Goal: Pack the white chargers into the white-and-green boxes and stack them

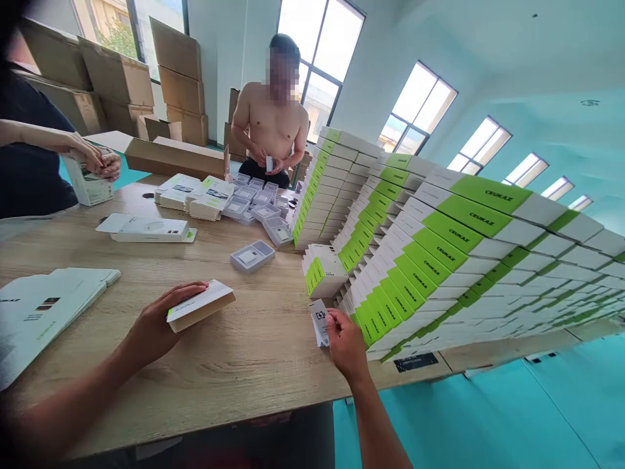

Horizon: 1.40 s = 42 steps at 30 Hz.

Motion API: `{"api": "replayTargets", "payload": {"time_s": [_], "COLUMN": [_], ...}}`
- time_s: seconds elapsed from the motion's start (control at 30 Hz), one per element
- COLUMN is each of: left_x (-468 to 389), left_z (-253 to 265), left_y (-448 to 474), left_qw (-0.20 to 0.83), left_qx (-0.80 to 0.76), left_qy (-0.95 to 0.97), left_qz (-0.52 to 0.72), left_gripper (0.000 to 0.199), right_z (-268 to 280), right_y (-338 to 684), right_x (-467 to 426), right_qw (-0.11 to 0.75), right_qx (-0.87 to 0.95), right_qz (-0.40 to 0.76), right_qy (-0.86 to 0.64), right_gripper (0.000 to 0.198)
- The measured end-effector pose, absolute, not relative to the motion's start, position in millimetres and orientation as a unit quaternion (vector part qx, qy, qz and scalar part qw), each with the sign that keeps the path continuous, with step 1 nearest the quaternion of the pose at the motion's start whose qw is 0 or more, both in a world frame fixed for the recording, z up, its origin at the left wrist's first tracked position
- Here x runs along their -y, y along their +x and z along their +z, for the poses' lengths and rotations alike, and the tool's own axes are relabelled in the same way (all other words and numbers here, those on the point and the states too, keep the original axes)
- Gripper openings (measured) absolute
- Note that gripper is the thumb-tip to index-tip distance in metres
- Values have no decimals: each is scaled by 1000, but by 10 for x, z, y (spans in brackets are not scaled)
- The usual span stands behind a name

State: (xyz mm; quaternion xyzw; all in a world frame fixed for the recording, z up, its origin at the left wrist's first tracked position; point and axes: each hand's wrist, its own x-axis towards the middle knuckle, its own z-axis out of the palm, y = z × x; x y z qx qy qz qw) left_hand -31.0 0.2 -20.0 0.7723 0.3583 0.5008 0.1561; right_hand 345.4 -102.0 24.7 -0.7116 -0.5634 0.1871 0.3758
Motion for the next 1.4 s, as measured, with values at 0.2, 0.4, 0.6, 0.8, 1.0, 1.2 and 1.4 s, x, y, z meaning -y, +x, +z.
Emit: {"api": "replayTargets", "payload": {"time_s": [0.2,0.4,0.6,0.8,1.0,1.2,1.4], "left_x": [-15,-25,-97,-77,-69,-164,-93], "left_z": [-114,-107,-94,27,-9,-167,-218], "left_y": [-269,-320,-417,-499,-548,-569,-397], "left_qw": [198,200,185,168,149,109,63], "left_qx": [-363,-359,-378,-357,-365,-401,-374], "left_qy": [736,745,715,727,747,753,796], "left_qz": [536,526,558,562,536,510,472], "left_gripper": [29,31,34,33,39,50,44], "right_z": [619,770,553,511,486,603,991], "right_y": [2399,1862,2111,1991,1969,2376,2556], "right_x": [887,374,-380,-1437,-1370,-32,728], "right_qw": [390,351,166,48,-68,12,194], "right_qx": [456,434,720,798,846,860,792], "right_qz": [591,672,297,185,198,321,260], "right_qy": [-538,-487,-605,-571,-490,-397,-518], "right_gripper": [45,49,43,67,94,85,71]}}
